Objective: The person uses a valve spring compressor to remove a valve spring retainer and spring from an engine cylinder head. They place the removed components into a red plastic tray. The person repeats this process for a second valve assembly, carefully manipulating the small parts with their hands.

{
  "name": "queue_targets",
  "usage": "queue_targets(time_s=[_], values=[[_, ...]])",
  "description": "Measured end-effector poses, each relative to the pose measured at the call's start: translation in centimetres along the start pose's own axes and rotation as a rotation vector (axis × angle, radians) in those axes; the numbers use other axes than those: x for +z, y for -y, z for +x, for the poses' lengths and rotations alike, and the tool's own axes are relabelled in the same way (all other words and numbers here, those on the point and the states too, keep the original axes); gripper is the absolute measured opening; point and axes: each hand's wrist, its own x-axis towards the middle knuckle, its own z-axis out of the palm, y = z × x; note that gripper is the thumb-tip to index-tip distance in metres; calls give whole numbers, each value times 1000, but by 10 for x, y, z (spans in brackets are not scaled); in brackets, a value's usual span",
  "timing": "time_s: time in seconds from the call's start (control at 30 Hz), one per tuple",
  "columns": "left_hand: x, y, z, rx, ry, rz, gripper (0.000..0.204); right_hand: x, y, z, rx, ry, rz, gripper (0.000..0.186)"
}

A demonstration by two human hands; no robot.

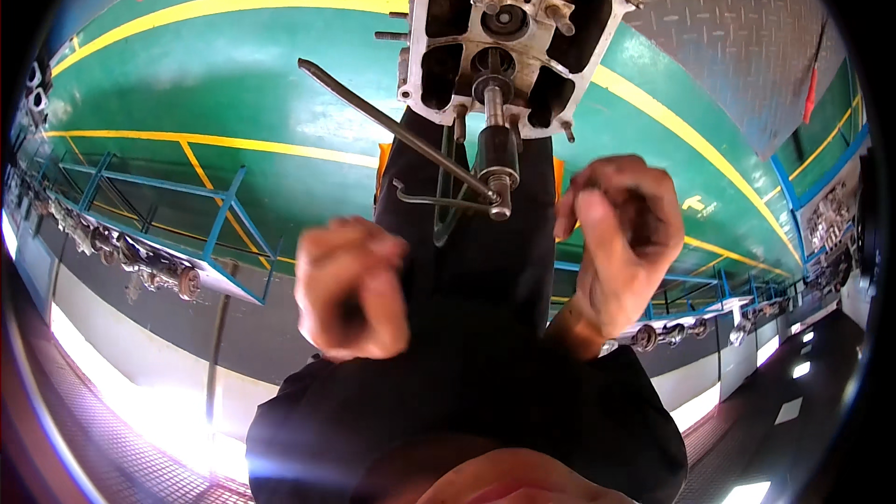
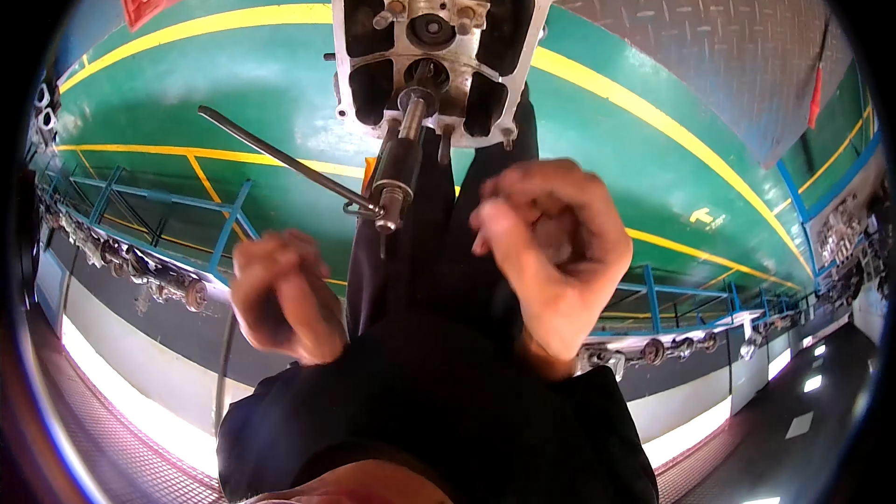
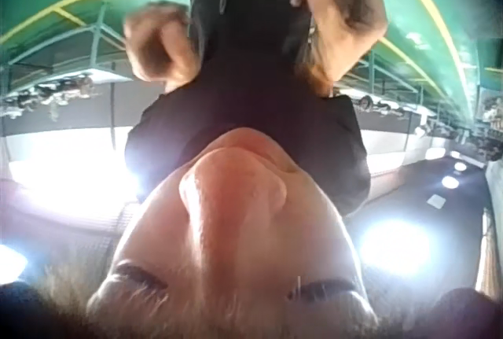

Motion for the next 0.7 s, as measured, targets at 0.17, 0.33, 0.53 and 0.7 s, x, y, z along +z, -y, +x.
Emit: queue_targets(time_s=[0.17,0.33,0.53,0.7], values=[[4,-16,22,24,444,-17,30,14,6,-24,134,322,174,28],[-7,-16,18,-284,374,-165,21,30,3,-15,79,330,44,24],[-3,-32,8,-658,142,-413,20,39,-13,-21,-348,293,-114,32],[0,-33,4,-740,46,-473,17,35,-11,-24,-419,340,-276,23]])
